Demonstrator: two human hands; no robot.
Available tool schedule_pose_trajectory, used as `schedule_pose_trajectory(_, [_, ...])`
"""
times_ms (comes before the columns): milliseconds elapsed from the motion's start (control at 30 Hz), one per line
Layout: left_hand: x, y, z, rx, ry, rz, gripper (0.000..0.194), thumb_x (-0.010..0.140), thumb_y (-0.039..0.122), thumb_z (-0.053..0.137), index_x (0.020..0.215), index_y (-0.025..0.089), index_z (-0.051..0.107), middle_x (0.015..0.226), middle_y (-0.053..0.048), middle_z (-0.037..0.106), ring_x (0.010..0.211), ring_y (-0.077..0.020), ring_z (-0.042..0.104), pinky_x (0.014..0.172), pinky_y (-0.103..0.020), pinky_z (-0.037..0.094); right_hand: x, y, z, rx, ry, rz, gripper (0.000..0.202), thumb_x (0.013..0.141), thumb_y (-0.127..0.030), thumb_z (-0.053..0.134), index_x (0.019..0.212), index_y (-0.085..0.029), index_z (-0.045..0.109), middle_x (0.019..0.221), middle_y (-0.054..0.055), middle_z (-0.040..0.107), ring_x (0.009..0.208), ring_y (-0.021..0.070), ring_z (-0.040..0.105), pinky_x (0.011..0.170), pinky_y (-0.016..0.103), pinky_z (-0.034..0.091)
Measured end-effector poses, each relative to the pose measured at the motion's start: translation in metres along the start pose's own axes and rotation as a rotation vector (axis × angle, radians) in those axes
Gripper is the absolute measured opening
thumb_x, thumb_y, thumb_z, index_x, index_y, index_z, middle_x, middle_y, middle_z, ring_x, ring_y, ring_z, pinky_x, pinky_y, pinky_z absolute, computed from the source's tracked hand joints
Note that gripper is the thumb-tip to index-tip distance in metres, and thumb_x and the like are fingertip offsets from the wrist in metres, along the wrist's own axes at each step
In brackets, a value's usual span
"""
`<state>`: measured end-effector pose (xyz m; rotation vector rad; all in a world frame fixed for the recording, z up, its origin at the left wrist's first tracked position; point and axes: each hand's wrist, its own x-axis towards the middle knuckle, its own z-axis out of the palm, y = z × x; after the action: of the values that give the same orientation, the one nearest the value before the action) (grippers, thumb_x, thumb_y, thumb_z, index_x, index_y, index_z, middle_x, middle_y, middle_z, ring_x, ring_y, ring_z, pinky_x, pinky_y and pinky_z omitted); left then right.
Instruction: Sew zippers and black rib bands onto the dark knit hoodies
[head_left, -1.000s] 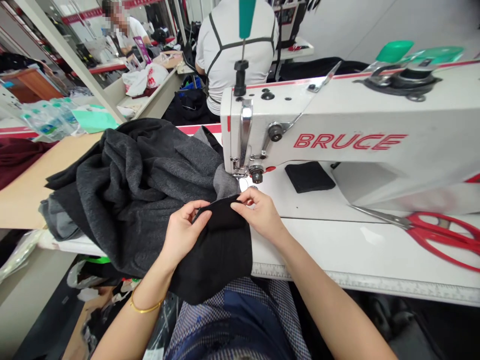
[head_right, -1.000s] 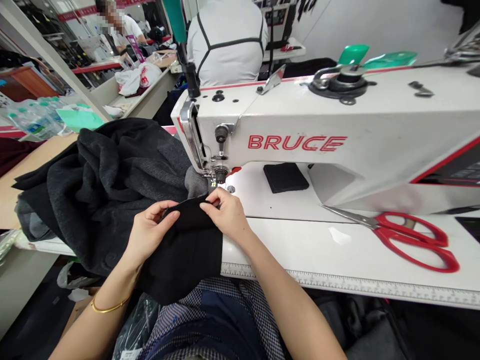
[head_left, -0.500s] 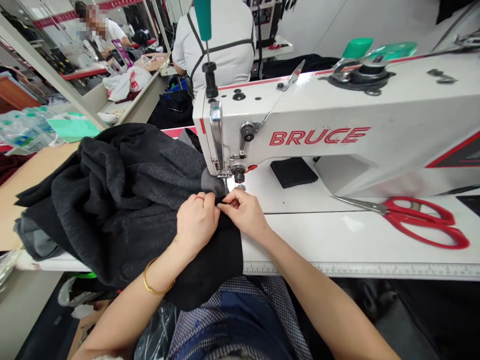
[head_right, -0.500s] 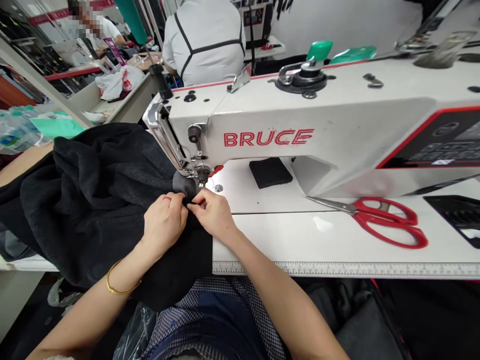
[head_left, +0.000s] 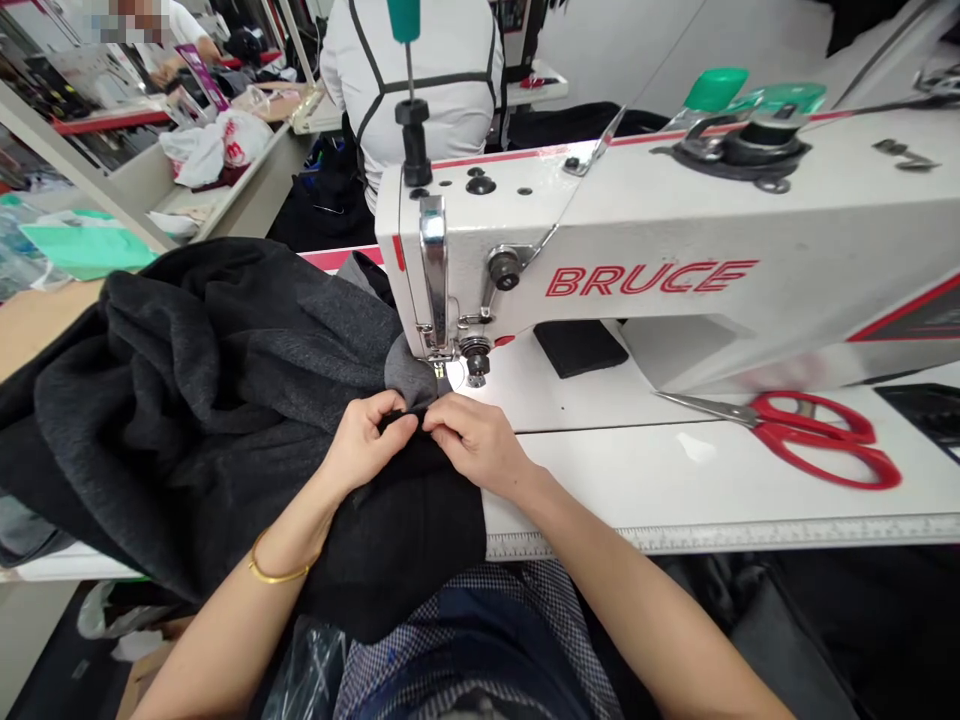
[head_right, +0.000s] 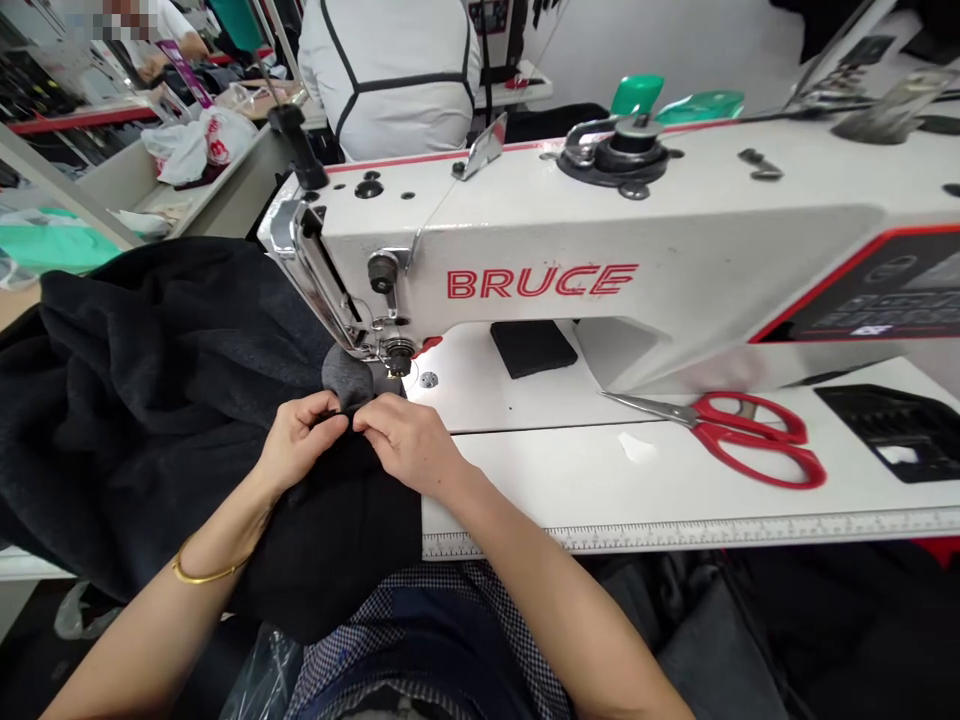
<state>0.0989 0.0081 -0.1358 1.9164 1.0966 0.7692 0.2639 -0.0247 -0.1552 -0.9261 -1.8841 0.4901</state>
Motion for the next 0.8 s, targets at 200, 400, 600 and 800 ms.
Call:
schedule_pose_trajectory(200, [-0.005, 0.000, 0.000, 0.075, 0.067, 0.043, 0.015, 0.069, 0.028, 0.050, 0.063, 0.015, 0.044, 0.053, 0.005, 0.034, 0.049, -0.0064, 0.031, 0.046, -0.018, 0.026, -0.001, 0.001, 0.003, -0.003, 0.040, -0.006, 0.015, 0.081, -0.007, 0.043, 0.077, -0.018, 0.054, 0.077, 0.001, 0.057, 0.070, 0.0105, 0.053, 0.064, 0.021, 0.042])
schedule_pose_trajectory(400, [-0.006, 0.000, 0.001, 0.135, 0.104, 0.006, 0.018, 0.068, 0.030, 0.049, 0.066, 0.012, 0.053, 0.049, 0.004, 0.038, 0.042, -0.0053, 0.029, 0.040, -0.017, 0.024, -0.001, 0.001, 0.003, 0.014, 0.067, 0.033, 0.014, 0.079, -0.007, 0.044, 0.075, -0.017, 0.053, 0.074, 0.000, 0.057, 0.067, 0.0098, 0.053, 0.063, 0.020, 0.041])
schedule_pose_trajectory(600, [-0.004, -0.001, 0.000, 0.173, 0.047, -0.024, 0.024, 0.065, 0.035, 0.052, 0.068, 0.012, 0.056, 0.046, 0.005, 0.037, 0.039, -0.0056, 0.028, 0.038, -0.017, 0.023, 0.001, -0.003, 0.003, -0.009, 0.035, 0.117, 0.012, 0.073, -0.008, 0.046, 0.071, -0.018, 0.052, 0.070, -0.002, 0.057, 0.062, 0.0096, 0.052, 0.060, 0.020, 0.041])
schedule_pose_trajectory(800, [-0.006, -0.004, 0.000, 0.158, 0.048, -0.038, 0.023, 0.065, 0.035, 0.051, 0.067, 0.012, 0.057, 0.047, 0.003, 0.041, 0.041, -0.0070, 0.034, 0.040, -0.018, 0.029, -0.051, -0.009, -0.045, -0.266, 0.227, 0.360, 0.010, 0.081, -0.018, 0.045, 0.079, -0.021, 0.054, 0.082, 0.000, 0.062, 0.075, 0.0130, 0.057, 0.069, 0.023, 0.045])
